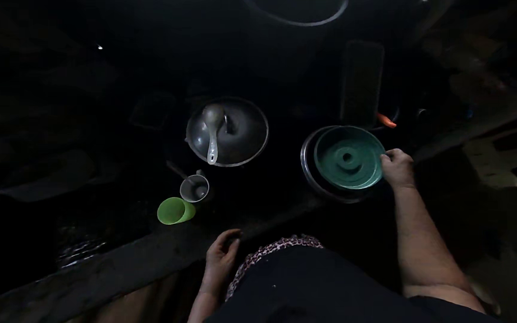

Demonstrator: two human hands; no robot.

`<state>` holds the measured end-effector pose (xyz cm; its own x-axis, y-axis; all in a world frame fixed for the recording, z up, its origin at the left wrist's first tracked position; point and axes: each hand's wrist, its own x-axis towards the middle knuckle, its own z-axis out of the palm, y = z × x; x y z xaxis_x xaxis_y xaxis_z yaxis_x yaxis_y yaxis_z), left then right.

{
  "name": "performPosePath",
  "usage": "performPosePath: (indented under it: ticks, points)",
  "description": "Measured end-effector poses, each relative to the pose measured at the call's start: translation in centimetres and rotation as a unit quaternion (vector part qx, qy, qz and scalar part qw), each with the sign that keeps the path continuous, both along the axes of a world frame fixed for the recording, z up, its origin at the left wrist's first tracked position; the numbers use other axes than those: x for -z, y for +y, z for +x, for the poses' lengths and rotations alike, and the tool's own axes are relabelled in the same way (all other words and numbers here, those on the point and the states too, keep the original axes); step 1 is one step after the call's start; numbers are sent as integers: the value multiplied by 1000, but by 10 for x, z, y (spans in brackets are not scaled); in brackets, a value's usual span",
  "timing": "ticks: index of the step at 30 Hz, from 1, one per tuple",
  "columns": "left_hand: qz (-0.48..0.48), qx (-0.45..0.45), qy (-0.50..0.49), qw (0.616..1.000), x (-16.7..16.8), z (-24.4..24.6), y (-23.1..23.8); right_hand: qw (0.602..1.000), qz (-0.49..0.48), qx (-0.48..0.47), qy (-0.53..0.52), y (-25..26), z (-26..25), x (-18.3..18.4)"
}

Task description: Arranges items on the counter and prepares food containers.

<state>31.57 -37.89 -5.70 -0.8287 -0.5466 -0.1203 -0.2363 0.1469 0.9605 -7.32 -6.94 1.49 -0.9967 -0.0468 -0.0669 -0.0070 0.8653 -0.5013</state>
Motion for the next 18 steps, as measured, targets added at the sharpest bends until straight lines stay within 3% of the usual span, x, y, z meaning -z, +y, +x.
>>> performPosePath:
  ticks: [4, 7, 9, 12, 14, 18]
  points:
    - [153, 42, 64, 985, -30, -29, 7, 993, -114, -12, -13, -19, 40, -32]
    - [292, 101, 137, 941, -48, -49, 9, 968, -209, -128, -53, -57, 91, -33]
    - [311, 52, 129, 940, -68, -52, 13, 931, -285, -207, -93, -85, 126, -19]
    - [205, -116, 48, 971, -93, -46, 16, 870, -357, -298, -162, -99, 145, -10]
    - [170, -180, 41, 968, -92, -26, 9, 879, -311, -315, -179, -86, 124, -13]
    - [158, -359, 50, 918, -97, 31, -1, 977, -33, -163, -133, -45, 58, -21]
